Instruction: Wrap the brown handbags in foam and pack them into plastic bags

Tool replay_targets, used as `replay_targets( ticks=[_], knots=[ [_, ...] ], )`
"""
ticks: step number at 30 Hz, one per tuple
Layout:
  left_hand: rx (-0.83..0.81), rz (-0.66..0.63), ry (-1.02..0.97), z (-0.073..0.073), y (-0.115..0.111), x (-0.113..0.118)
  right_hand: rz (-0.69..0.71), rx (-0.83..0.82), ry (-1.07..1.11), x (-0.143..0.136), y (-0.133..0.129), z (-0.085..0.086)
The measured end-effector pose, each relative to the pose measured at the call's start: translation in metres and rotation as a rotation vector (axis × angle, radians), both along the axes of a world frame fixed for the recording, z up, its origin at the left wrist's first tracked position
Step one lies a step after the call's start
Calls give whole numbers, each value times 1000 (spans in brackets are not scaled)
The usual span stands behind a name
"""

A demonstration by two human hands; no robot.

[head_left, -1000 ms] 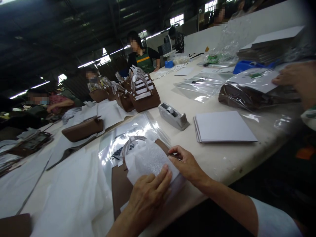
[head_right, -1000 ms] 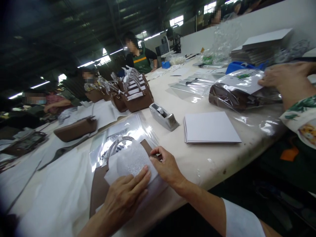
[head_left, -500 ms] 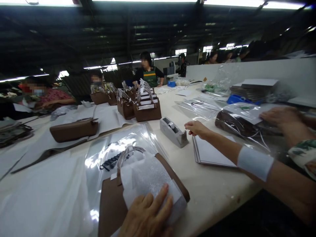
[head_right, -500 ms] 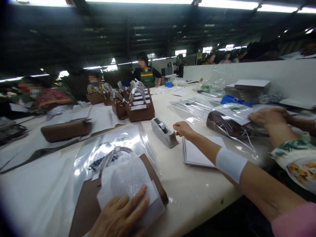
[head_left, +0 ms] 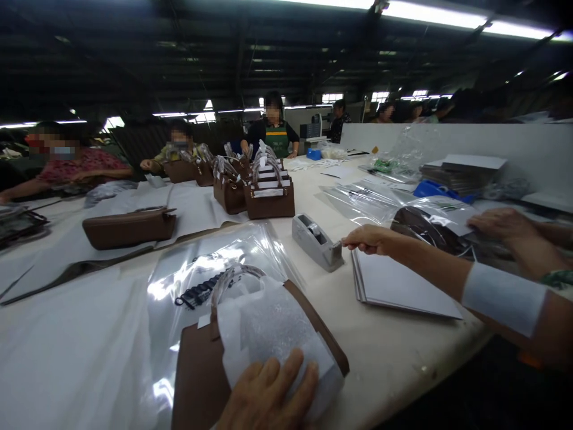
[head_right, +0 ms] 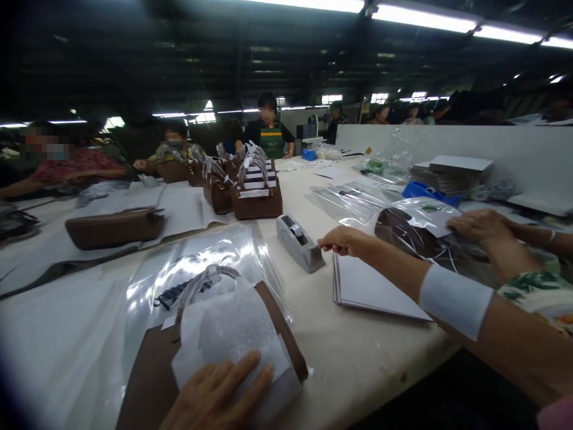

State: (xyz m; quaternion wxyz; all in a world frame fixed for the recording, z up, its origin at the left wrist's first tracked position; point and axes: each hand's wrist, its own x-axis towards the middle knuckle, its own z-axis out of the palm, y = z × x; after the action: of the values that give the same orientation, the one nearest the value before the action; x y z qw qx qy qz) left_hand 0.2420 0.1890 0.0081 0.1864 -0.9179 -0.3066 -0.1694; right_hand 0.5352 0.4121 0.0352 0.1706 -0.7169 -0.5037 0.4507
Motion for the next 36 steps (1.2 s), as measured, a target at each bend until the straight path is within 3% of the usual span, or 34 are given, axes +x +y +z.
replay_targets(
  ticks=[5, 8, 10, 13, 17, 20, 24, 30, 36],
  knots=[
    [-110, 39, 47, 2, -4, 2, -76, -19, 20, -4, -23, -39],
    [-228, 85, 87, 4, -8, 2, -119, 2, 41, -11, -27, -50],
    [-291, 113, 97, 6, -11, 2, -141, 8, 62, -11, -34, -46],
    [-345, 120, 100, 8, -13, 2, -132, 56, 160, -13, -57, -25],
    [-381, 131, 101, 10, -16, 2, 24, 72, 385, -39, -115, 14],
    [-372, 131, 61, 9, -17, 1, 180, -90, 515, -67, -163, 31],
    [-346, 144, 46, 6, -18, 0, 186, -267, 578, -90, -199, 29],
    [-387, 125, 113, 8, -17, 0, 111, -223, 441, -101, -207, 16],
    [-436, 78, 87, 14, -14, 0, 48, -243, 389, -111, -217, 17]
  ],
)
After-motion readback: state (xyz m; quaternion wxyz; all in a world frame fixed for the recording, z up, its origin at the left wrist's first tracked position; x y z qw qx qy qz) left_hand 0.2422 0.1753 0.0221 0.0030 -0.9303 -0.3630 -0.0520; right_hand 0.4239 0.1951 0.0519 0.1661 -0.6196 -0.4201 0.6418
